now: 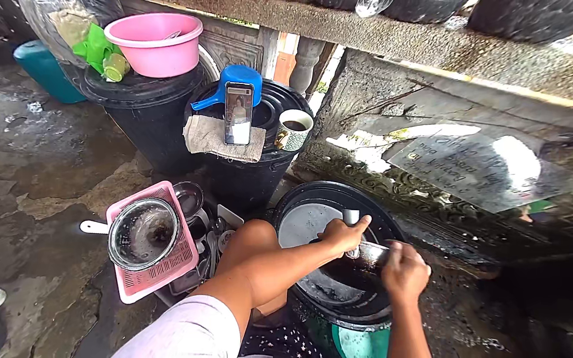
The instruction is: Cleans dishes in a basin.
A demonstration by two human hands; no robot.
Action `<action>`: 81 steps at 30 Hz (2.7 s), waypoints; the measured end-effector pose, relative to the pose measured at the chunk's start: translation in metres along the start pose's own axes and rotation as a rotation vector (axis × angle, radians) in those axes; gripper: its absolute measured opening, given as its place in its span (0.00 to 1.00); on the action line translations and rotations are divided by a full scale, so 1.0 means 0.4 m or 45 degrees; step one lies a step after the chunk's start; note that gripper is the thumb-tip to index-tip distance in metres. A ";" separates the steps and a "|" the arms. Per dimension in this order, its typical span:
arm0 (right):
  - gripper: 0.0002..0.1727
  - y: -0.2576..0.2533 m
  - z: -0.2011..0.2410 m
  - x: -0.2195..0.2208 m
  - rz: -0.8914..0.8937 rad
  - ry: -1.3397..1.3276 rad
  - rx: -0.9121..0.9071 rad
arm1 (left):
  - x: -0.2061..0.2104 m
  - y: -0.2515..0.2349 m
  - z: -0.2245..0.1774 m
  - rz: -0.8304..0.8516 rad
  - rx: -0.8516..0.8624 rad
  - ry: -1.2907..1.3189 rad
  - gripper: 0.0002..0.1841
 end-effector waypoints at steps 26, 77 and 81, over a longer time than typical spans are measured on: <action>0.28 0.050 -0.202 -0.193 -0.505 -0.457 0.776 | -0.150 -0.027 -0.049 -0.346 0.085 0.254 0.36; 0.40 -0.023 -0.103 -0.137 0.032 -0.041 0.749 | 0.014 0.139 -0.073 0.214 0.396 -0.545 0.29; 0.42 -0.090 0.105 -0.077 0.273 0.280 0.249 | 0.035 0.128 -0.067 0.237 0.405 -0.538 0.30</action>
Point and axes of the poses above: each hand's wrist, its own y-axis away from the middle knuckle, its own x-axis out of the palm, z = x × y, the point moved 10 cm from there along -y, towards the middle knuckle, and after that the axes turned 10 degrees about -x, right-handed, at the moved point
